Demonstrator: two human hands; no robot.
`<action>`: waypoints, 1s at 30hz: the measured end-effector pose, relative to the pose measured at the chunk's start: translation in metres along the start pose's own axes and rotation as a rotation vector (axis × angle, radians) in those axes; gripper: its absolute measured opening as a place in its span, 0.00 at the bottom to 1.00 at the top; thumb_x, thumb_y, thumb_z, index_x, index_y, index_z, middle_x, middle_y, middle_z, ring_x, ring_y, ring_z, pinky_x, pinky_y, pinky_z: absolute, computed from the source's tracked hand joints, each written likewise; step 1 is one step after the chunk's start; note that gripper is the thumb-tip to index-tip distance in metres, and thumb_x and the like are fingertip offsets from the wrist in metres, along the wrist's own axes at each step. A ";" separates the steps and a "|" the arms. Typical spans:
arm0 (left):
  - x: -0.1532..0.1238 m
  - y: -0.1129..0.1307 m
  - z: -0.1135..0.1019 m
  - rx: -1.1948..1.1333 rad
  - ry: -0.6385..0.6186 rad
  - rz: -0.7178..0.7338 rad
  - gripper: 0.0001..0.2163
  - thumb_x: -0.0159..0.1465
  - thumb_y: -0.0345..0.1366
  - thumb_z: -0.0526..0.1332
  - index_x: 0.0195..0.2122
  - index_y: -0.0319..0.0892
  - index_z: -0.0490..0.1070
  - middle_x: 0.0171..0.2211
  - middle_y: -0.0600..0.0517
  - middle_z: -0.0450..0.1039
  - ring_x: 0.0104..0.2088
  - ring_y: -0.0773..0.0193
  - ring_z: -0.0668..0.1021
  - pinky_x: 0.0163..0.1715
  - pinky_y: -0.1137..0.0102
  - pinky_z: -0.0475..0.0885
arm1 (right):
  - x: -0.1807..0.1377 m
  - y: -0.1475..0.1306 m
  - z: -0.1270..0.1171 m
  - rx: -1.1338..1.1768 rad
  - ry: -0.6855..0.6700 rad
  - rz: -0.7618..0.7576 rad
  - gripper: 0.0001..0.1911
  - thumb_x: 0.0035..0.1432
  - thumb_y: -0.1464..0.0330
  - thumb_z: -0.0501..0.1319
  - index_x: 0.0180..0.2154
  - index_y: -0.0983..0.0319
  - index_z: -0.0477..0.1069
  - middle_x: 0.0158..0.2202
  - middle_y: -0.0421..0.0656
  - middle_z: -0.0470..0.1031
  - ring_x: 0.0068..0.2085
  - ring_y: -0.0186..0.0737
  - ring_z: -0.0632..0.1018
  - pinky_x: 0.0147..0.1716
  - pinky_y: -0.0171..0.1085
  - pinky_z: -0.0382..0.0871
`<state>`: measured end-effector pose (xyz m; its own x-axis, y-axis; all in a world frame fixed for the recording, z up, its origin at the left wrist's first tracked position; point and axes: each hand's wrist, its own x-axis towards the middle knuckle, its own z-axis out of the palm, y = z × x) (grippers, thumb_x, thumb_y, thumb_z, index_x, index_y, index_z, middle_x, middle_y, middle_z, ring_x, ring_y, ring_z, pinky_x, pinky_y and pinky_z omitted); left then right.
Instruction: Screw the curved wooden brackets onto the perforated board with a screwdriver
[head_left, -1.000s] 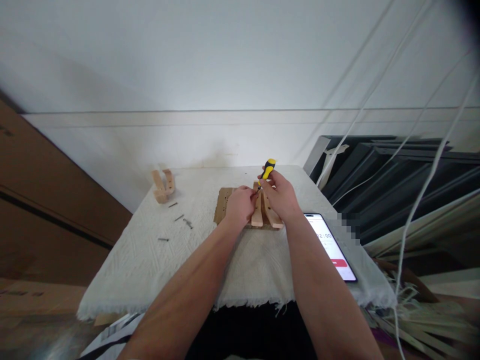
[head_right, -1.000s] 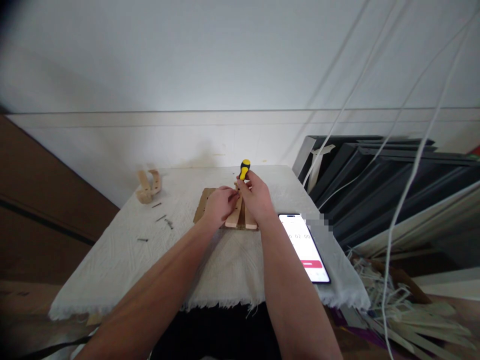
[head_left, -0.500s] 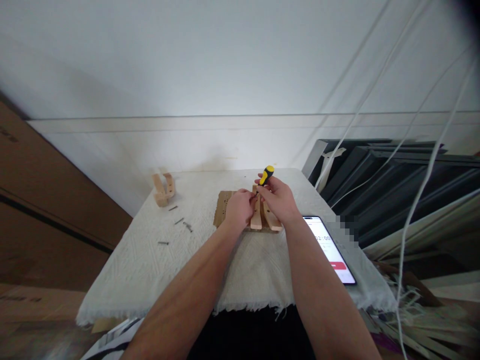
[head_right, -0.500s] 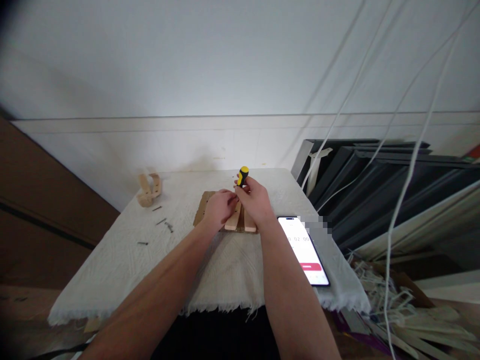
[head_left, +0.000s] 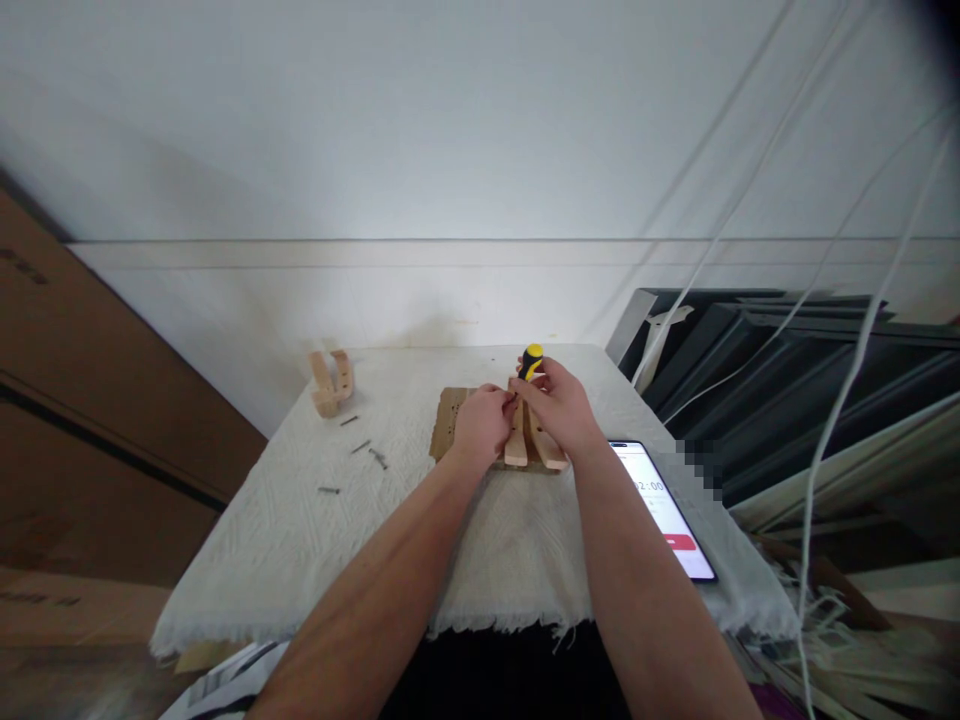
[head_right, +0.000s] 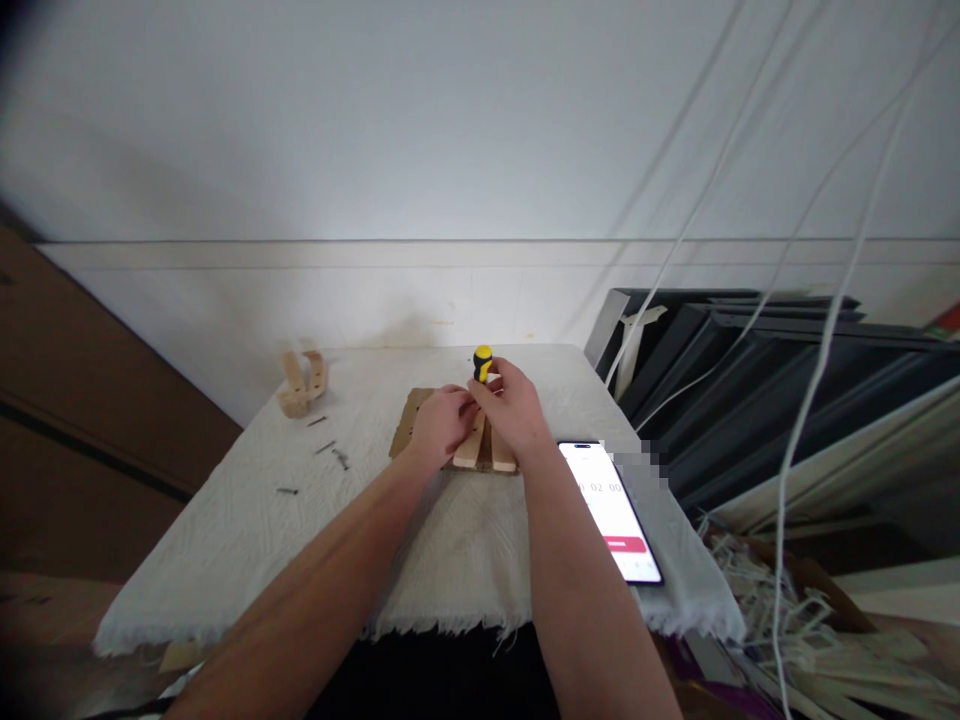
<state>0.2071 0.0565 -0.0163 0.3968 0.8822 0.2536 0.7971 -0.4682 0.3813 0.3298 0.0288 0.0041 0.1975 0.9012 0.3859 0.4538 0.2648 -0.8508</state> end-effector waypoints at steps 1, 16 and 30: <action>0.000 0.000 0.000 -0.002 -0.001 0.000 0.16 0.68 0.38 0.50 0.43 0.44 0.78 0.42 0.48 0.76 0.40 0.63 0.78 0.44 0.72 0.70 | -0.001 -0.001 0.000 0.010 0.002 -0.011 0.18 0.53 0.62 0.59 0.45 0.62 0.71 0.42 0.46 0.78 0.34 0.39 0.77 0.39 0.42 0.71; 0.001 -0.001 0.000 0.016 -0.011 0.008 0.15 0.68 0.37 0.51 0.42 0.43 0.78 0.43 0.47 0.76 0.40 0.62 0.78 0.43 0.71 0.70 | 0.003 0.008 0.001 -0.099 0.116 0.054 0.18 0.50 0.57 0.64 0.38 0.61 0.69 0.35 0.44 0.77 0.30 0.38 0.75 0.32 0.40 0.69; 0.001 0.000 0.000 -0.001 0.001 0.017 0.15 0.68 0.37 0.51 0.42 0.43 0.78 0.42 0.48 0.77 0.39 0.63 0.78 0.42 0.72 0.69 | 0.004 0.002 0.000 -0.103 0.155 0.098 0.16 0.49 0.57 0.65 0.34 0.60 0.66 0.32 0.43 0.77 0.30 0.40 0.76 0.31 0.40 0.69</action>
<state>0.2075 0.0575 -0.0159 0.4102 0.8739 0.2610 0.7899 -0.4834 0.3774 0.3317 0.0333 0.0040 0.3727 0.8552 0.3601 0.5108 0.1348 -0.8490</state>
